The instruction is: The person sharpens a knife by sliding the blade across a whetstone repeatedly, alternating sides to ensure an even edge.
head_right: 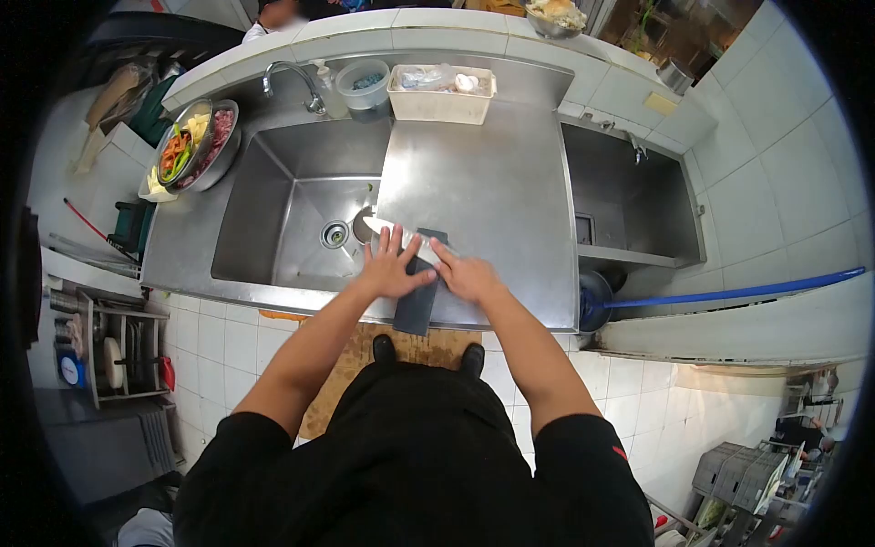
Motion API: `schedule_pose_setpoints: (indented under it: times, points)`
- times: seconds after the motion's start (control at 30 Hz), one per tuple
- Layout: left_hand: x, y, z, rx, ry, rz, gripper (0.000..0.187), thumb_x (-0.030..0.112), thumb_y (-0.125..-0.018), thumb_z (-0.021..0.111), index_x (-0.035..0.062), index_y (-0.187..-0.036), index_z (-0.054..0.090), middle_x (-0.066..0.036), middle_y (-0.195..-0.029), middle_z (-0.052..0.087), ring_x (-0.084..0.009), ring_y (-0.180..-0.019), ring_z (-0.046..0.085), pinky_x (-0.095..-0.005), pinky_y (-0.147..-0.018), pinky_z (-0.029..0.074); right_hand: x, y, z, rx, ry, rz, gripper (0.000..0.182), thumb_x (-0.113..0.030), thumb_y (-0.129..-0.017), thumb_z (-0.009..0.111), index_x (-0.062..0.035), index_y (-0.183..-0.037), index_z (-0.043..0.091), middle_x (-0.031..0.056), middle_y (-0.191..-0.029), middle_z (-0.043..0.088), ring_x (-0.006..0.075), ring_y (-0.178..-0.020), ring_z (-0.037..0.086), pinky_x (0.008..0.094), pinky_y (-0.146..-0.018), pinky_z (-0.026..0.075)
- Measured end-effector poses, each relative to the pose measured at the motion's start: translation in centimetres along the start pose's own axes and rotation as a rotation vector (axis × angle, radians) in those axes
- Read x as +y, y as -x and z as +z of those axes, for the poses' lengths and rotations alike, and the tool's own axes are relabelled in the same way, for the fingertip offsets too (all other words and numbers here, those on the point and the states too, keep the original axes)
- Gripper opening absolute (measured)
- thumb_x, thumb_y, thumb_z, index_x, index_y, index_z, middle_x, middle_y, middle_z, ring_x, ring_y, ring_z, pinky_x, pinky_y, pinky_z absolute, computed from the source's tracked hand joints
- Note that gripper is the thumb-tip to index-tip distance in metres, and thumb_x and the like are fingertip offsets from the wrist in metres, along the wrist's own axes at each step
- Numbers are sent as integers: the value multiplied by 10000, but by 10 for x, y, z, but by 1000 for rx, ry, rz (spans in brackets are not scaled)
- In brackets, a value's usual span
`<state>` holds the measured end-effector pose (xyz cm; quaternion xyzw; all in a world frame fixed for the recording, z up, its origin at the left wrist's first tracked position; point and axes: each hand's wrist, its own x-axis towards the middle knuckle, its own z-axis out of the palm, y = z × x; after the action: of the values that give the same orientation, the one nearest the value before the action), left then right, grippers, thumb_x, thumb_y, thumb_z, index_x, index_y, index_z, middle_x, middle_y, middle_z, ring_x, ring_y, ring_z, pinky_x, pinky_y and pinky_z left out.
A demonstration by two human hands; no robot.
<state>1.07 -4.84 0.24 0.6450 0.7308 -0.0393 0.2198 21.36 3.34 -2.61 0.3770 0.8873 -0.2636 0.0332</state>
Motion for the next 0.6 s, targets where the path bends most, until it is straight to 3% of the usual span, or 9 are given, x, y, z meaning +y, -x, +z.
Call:
schedule_pose_setpoints:
  times: [0.03, 0.07, 0.2, 0.3, 0.37, 0.5, 0.6]
  points:
    - [0, -9, -7, -29, 11, -11, 1088, 882, -876, 436, 210, -1693, 184, -230, -1746, 55, -433, -1614, 34, -714, -1226, 89, -7, -4, -11, 53, -13, -21, 589, -490, -1083, 417, -399, -1643, 258, 270, -966, 730, 483, -906, 709, 567, -835, 566]
    - [1, -7, -6, -5, 1, 6, 1096, 883, -873, 440, 201, -1692, 187, -239, -1743, 57, -442, -1612, 32, -717, -1224, 89, -11, -1, -20, -61, -1, 49, 586, -480, -1090, 419, -379, -1646, 265, 275, -1083, 725, 494, -1005, 684, 542, -924, 537]
    - [4, 67, 39, 91, -38, 80, 1150, 889, -850, 483, 156, -1688, 192, -320, -1715, 46, -509, -1592, 21, -735, -1207, 84, -12, 45, 4, -160, 39, -27, 587, -509, -1091, 414, -406, -1646, 254, 284, -1032, 727, 496, -974, 693, 537, -922, 541]
    - [15, 108, 43, 21, 14, 74, 1206, 900, -810, 529, 155, -1692, 178, -347, -1705, 17, -538, -1583, 8, -777, -1174, 74, -22, 71, 3, -211, 29, -34, 580, -511, -1091, 415, -428, -1642, 253, 288, -1005, 725, 496, -968, 696, 534, -940, 537]
    - [10, 78, 40, 78, -22, 64, 1202, 916, -811, 503, 171, -1694, 172, -320, -1717, 3, -519, -1589, -5, -756, -1192, 93, -17, 48, -3, -186, 18, -10, 573, -511, -1090, 415, -442, -1637, 257, 266, -993, 732, 479, -953, 704, 534, -908, 551]
    - [-3, -1, -3, -53, 11, 10, 1162, 941, -827, 424, 206, -1693, 177, -255, -1739, 20, -463, -1605, 15, -701, -1230, 121, 6, -6, -7, -19, -27, -41, 574, -518, -1089, 412, -439, -1636, 260, 251, -1001, 735, 473, -923, 708, 543, -875, 558]
    - [-3, 17, 11, 9, -14, 51, 1183, 943, -816, 444, 185, -1690, 195, -291, -1726, 30, -496, -1596, 18, -718, -1213, 142, -2, 11, -8, -93, -12, -4, 576, -518, -1086, 422, -436, -1635, 267, 236, -1011, 739, 468, -930, 709, 541, -868, 558]
